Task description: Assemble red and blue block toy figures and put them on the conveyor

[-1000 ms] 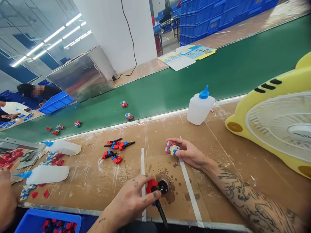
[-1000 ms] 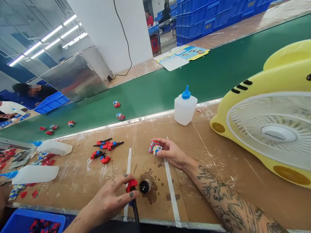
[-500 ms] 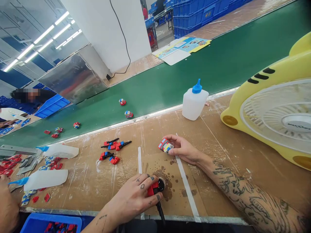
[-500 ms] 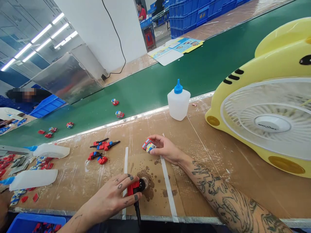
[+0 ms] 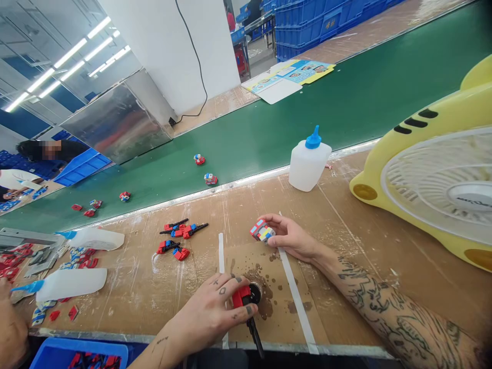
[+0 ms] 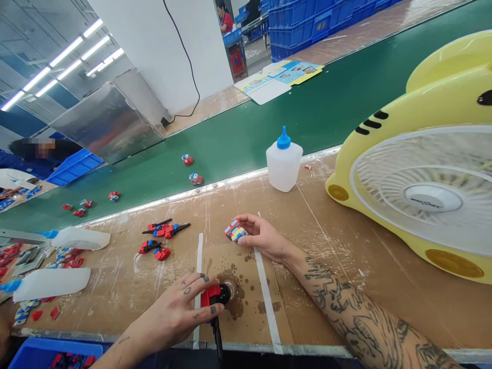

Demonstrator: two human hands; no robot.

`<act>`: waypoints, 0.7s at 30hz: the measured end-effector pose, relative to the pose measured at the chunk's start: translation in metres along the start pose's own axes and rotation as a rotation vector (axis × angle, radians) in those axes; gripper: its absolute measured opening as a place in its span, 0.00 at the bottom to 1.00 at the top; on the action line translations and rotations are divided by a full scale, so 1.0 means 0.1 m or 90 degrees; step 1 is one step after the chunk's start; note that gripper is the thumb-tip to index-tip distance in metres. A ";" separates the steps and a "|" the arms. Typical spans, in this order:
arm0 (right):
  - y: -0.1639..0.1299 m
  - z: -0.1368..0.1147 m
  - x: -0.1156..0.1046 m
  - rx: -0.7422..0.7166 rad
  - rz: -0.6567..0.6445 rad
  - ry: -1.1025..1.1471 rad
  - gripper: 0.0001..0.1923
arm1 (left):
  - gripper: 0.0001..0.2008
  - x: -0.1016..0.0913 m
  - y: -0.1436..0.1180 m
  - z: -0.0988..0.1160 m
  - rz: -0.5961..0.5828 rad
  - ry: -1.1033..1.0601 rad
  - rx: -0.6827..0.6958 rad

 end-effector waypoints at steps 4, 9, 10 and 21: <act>-0.04 0.06 0.06 0.012 -0.014 0.020 0.31 | 0.17 0.02 -0.04 -0.15 0.136 -0.174 -0.149; -0.10 0.14 0.14 0.004 -0.037 0.009 0.31 | 0.19 0.24 0.05 -0.37 0.291 -0.470 -0.461; -0.10 0.14 0.14 -0.004 -0.039 0.000 0.31 | 0.21 0.29 0.08 -0.40 0.310 -0.522 -0.512; -0.19 -0.01 0.22 -0.193 0.039 -0.476 0.26 | 0.14 0.42 0.48 -0.49 0.283 -0.650 -0.576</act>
Point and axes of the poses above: each hand's wrist, its own y-axis towards the middle knuckle, its own x-axis out of the palm, z = x × y, the point moved 4 cm from there along y, towards the middle knuckle, and after that the axes turned 15 degrees about y, right-handed, at the moved point
